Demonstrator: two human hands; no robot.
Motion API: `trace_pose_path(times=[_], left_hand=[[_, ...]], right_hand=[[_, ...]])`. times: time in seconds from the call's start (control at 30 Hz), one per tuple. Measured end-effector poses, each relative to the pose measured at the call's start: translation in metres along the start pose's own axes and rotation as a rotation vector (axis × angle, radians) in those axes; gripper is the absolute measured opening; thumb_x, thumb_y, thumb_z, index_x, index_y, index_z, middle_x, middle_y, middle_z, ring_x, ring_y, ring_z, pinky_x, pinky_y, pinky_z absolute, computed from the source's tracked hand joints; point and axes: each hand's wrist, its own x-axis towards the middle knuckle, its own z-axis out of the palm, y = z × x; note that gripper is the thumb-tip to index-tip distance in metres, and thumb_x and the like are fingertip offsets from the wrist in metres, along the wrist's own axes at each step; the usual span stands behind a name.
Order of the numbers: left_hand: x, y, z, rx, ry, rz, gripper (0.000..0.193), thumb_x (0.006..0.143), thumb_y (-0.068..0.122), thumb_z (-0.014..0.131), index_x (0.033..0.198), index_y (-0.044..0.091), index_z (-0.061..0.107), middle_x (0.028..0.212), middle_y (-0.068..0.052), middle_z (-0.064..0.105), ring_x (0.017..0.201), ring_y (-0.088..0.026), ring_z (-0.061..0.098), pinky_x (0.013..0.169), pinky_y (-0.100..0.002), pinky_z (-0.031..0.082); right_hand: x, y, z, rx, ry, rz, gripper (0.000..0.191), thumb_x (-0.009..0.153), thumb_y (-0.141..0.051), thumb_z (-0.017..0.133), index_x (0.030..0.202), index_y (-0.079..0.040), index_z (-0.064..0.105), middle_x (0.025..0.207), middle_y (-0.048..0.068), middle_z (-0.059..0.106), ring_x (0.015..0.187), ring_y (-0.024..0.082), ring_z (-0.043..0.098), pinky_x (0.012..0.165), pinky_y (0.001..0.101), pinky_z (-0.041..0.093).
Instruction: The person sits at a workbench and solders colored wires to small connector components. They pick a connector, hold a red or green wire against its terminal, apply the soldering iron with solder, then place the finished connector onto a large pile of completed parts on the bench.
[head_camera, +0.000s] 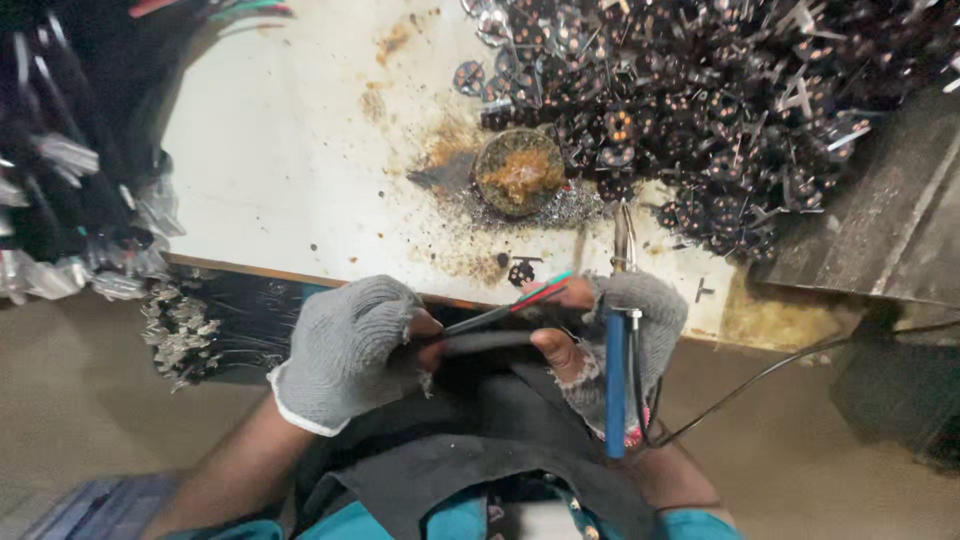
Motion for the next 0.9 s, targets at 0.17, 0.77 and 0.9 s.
trace_pose_path(times=[0.17,0.77,0.9], left_hand=[[-0.005,-0.007,0.017,-0.072,-0.001,0.074,0.032,0.062,0.020,0.088,0.087,0.014,0.070,0.086,-0.009,0.067,0.076,-0.029,0.069,0.063,-0.039,0.055],[0.030,0.019,0.025,-0.586,-0.191,-0.219,0.036,0.088,0.032,0.075,0.107,0.004,0.063,0.091,-0.011,0.069,0.080,-0.031,0.071,0.069,-0.038,0.055],[0.036,0.024,0.035,-0.773,-0.333,-0.555,0.027,0.092,0.033,0.071,0.093,0.006,0.067,0.074,-0.007,0.066,0.065,-0.023,0.064,0.061,-0.034,0.052]], right_hand=[[-0.010,0.010,-0.009,0.137,0.030,0.136,0.031,0.092,-0.023,0.078,0.114,-0.008,0.062,0.106,0.006,0.075,0.100,0.016,0.072,0.093,0.0315,0.059],[-0.036,0.055,-0.037,0.001,-0.245,0.168,0.016,0.091,-0.011,0.081,0.103,-0.004,0.073,0.100,0.007,0.077,0.094,0.015,0.073,0.086,0.0292,0.060],[-0.050,0.077,-0.041,0.013,-0.153,0.271,0.019,0.088,-0.008,0.081,0.106,-0.003,0.074,0.100,0.008,0.077,0.091,0.015,0.073,0.081,0.0282,0.059]])
